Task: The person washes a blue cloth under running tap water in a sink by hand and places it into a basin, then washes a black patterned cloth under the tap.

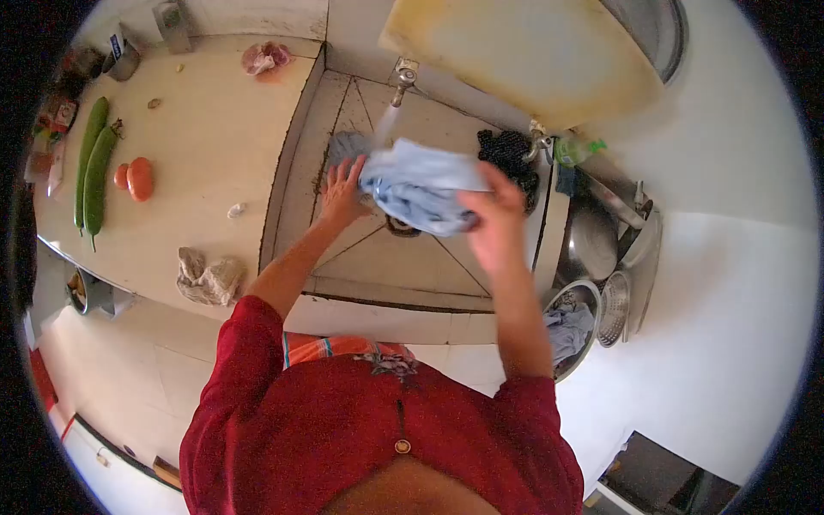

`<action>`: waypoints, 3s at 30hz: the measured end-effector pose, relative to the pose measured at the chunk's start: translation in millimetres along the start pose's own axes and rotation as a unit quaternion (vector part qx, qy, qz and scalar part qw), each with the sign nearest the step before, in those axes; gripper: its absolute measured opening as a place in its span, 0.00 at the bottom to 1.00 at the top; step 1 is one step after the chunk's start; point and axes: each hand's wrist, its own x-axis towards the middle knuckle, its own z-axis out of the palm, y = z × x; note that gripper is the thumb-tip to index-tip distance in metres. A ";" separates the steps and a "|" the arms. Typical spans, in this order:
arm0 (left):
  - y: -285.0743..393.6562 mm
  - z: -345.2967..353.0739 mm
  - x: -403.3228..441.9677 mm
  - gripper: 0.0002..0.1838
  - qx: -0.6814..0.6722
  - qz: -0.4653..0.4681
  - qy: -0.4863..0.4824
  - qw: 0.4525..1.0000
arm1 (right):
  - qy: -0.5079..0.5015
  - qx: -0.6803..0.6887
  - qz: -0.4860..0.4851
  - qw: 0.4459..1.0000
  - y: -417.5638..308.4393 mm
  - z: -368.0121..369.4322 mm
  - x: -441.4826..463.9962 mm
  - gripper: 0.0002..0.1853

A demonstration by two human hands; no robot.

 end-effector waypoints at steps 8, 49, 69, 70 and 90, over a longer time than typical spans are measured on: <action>-18.6 31.9 18.8 0.15 -0.247 -0.182 0.189 0.933 | 0.079 -0.119 -0.054 0.988 23.3 -94.8 81.7 0.20; -46.7 97.5 132.6 0.21 -0.133 -0.015 0.079 0.988 | 0.010 -0.231 0.104 0.967 289.1 -32.1 226.3 0.24; -66.0 109.3 81.9 0.14 -0.117 0.030 0.138 0.983 | -0.012 -0.452 -0.198 0.869 356.7 -33.6 170.8 0.11; -89.1 119.8 113.7 0.14 -0.079 0.003 0.081 0.994 | 0.006 -0.457 -0.263 0.850 336.1 -22.0 188.8 0.12; -27.9 83.4 105.3 0.11 -0.048 -0.008 0.162 0.986 | 0.101 -0.521 -0.145 0.835 314.2 -8.9 190.2 0.16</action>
